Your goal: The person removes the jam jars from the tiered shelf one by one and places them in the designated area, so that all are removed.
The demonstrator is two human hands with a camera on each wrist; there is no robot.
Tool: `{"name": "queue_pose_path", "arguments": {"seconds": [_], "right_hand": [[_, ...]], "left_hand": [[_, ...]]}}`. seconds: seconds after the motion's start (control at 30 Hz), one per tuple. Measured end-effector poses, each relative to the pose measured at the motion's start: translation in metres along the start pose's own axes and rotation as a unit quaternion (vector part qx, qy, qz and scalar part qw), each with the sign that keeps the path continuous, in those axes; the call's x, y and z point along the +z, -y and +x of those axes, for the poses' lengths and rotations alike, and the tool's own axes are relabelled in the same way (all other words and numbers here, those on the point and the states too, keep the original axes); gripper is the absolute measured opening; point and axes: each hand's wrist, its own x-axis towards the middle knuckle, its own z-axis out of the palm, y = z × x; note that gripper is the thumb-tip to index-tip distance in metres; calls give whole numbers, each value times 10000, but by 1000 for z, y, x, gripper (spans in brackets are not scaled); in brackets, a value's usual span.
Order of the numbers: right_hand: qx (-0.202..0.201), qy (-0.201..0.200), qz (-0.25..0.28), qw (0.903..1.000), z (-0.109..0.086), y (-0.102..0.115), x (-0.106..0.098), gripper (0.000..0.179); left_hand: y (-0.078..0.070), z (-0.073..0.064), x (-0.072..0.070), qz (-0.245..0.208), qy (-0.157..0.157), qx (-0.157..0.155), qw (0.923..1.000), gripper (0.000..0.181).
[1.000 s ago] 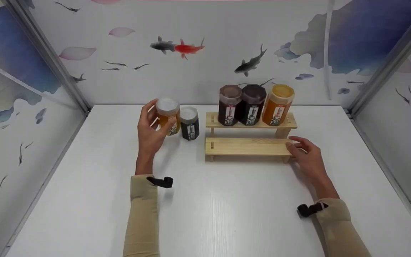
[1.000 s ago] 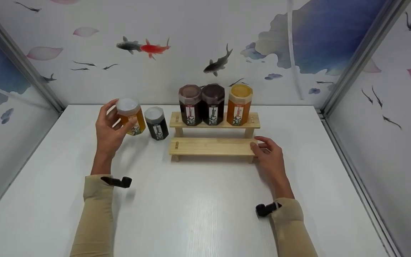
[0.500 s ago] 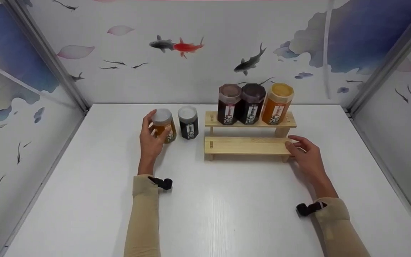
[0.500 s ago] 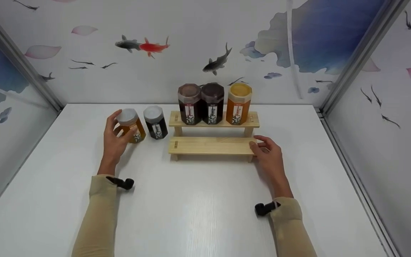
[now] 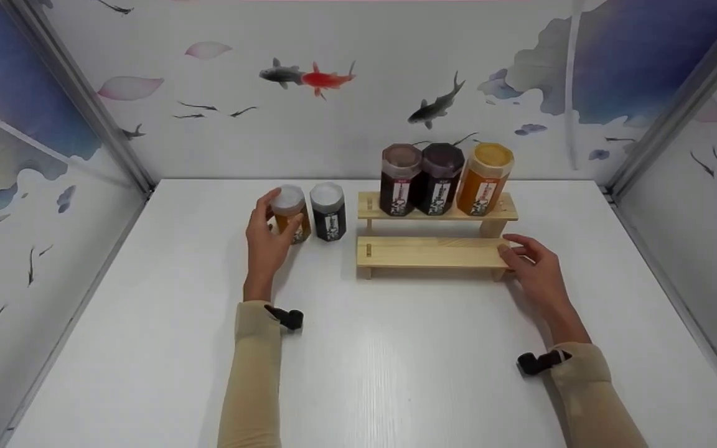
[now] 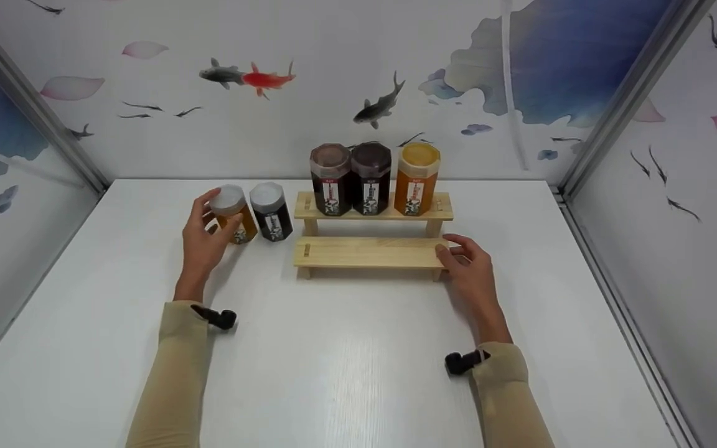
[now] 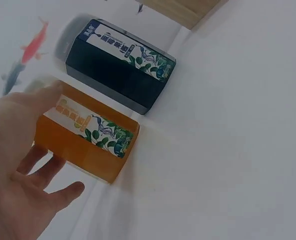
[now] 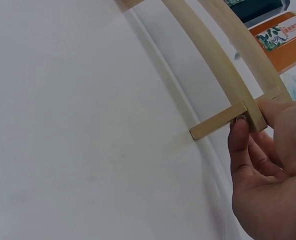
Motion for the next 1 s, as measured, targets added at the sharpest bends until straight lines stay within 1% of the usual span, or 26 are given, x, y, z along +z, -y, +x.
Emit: {"name": "queue_pose_path", "arguments": {"seconds": [0.2,0.43,0.7,0.83,0.93,1.0], "right_hand": [[-6,16,-14,10000,-1,0,0,65],[24,53,23,10000,-3,4,0,65],[94,63,57,9999,-2,4,-1,65],[98,62,125,9999,-1,2,-1,63],[76,53,187,9998,-1,1,-1,60],[64,64,243,9997,-2,4,-1,58]], "left_hand": [[2,0,2,-277,529,-161,9981,78],[4,0,0,-112,877,-98,9960,77],[3,1,2,56,991,-45,9950,75],[5,1,1,-59,996,23,9950,77],[6,0,2,-208,937,73,9954,78],[5,0,2,-230,880,59,9958,78]]}}
